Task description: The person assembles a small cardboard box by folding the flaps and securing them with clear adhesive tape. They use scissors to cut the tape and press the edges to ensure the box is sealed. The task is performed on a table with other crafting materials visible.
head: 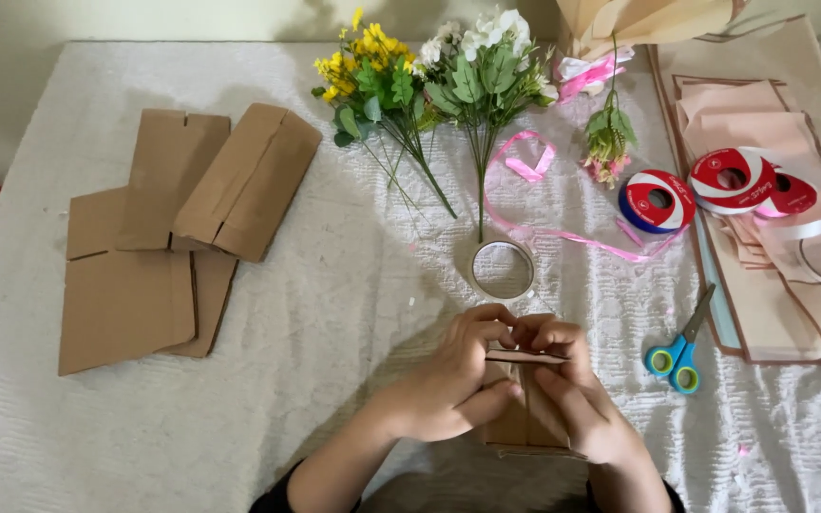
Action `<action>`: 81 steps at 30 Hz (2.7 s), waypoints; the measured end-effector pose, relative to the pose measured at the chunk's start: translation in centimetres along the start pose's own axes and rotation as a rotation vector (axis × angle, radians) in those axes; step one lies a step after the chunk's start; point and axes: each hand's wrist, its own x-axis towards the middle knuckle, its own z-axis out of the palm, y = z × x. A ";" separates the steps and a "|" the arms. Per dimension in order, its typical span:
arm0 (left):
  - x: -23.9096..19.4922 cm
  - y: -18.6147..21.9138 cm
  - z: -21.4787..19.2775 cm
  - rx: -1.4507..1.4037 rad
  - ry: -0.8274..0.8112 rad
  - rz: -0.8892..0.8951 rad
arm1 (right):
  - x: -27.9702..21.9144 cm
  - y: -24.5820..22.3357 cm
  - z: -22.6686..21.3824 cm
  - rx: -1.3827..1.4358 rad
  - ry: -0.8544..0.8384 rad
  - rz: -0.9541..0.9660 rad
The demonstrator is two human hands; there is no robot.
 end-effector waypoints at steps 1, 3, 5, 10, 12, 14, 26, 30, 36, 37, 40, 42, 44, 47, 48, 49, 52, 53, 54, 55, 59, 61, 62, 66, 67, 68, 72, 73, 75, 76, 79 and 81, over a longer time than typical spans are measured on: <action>0.0 0.1 -0.2 -0.003 -0.002 0.001 | 0.2 0.1 0.5 -0.001 0.003 0.001; 0.0 0.3 -0.5 -0.051 -0.019 -0.019 | 0.8 0.3 1.3 0.356 0.012 -0.110; 0.3 0.6 -0.6 -0.066 -0.015 -0.032 | 0.9 0.3 1.2 0.337 0.018 -0.115; 0.3 0.9 -0.7 -0.085 -0.014 -0.091 | 1.0 0.1 1.5 0.337 0.044 -0.142; 0.4 1.0 -0.6 -0.044 0.009 -0.060 | 1.0 0.2 1.5 0.364 0.034 -0.146; 0.3 0.8 -0.4 -0.031 0.027 -0.043 | 1.0 0.1 1.5 0.351 0.041 -0.140; 0.0 1.3 -0.8 0.097 -0.008 -0.064 | 0.9 -0.4 1.7 0.258 0.009 -0.162; 0.1 0.9 -0.8 0.026 -0.081 -0.100 | 0.7 -0.5 1.3 0.158 0.005 -0.147; 0.0 0.7 -0.8 0.011 -0.058 -0.081 | 0.8 -0.3 1.6 0.217 0.005 -0.169; 0.1 0.7 -0.8 0.011 -0.058 -0.081 | 0.7 -0.3 1.6 0.217 0.005 -0.169; 0.2 0.8 -1.0 0.012 -0.062 -0.071 | 0.8 -0.2 1.6 0.220 0.000 -0.174; 0.1 0.8 -1.0 0.021 -0.057 -0.066 | 0.6 -0.1 1.8 0.283 0.013 -0.165; -0.1 0.7 -0.9 0.033 -0.066 -0.084 | 0.5 -0.1 1.8 0.273 0.002 -0.157; -0.1 0.6 -0.9 0.044 -0.064 -0.083 | 0.8 -0.4 1.7 0.228 -0.010 -0.162; -0.1 0.6 -0.9 0.036 -0.057 -0.072 | 0.9 -0.6 1.8 0.199 -0.008 -0.169; -0.1 0.5 -0.9 0.038 -0.054 -0.071 | 1.0 -0.4 1.7 0.197 -0.011 -0.170; -0.1 -0.1 -0.8 -0.047 -0.131 -0.150 | 1.1 -0.1 1.3 0.194 -0.030 -0.217; -0.2 -0.5 -0.6 -0.079 -0.115 -0.072 | 1.0 -0.1 1.1 0.093 -0.046 -0.235; -0.3 -0.9 -0.4 -0.110 -0.099 0.007 | 0.8 -0.1 0.8 -0.008 -0.062 -0.252; -0.2 -0.8 -0.4 -0.110 -0.098 0.008 | 0.7 0.4 1.1 -0.010 -0.063 -0.252; 0.1 -0.6 -0.5 -0.115 -0.007 0.050 | 1.0 1.0 2.5 0.018 0.125 -0.436; 0.2 -0.8 -0.6 -0.083 0.030 0.069 | 1.3 1.0 2.8 0.042 0.164 -0.499; 0.2 -1.0 -0.5 -0.019 0.043 0.129 | 1.3 1.2 2.8 0.086 0.158 -0.514; -0.2 -0.1 -1.3 0.083 -0.021 0.106 | 1.2 1.7 2.5 0.115 0.174 -0.550; 0.1 1.6 -2.2 0.083 -0.020 0.106 | 1.1 1.6 2.4 0.115 0.173 -0.550; 0.5 3.4 -3.0 0.076 -0.031 0.067 | 0.9 1.6 2.3 0.037 0.215 -0.537; 0.6 5.3 -2.3 0.149 -0.048 -0.184 | 0.3 2.2 3.4 -0.219 0.462 -0.562; 0.8 4.8 -2.3 0.147 -0.044 -0.187 | 0.2 2.6 3.4 -0.219 0.457 -0.559; 1.3 3.9 -2.5 -0.123 -0.065 -0.313 | 0.0 3.4 3.5 -0.215 0.547 -0.567; 1.2 3.7 -2.8 -0.122 -0.061 -0.313 | 0.0 3.4 3.0 -0.214 0.543 -0.568; 1.1 2.4 -3.6 -0.218 -0.041 -0.437 | 0.3 3.1 2.1 -0.305 0.329 -0.622; 0.9 1.1 -3.6 -0.780 0.010 -0.461 | 0.9 3.0 2.1 -0.141 0.118 -0.673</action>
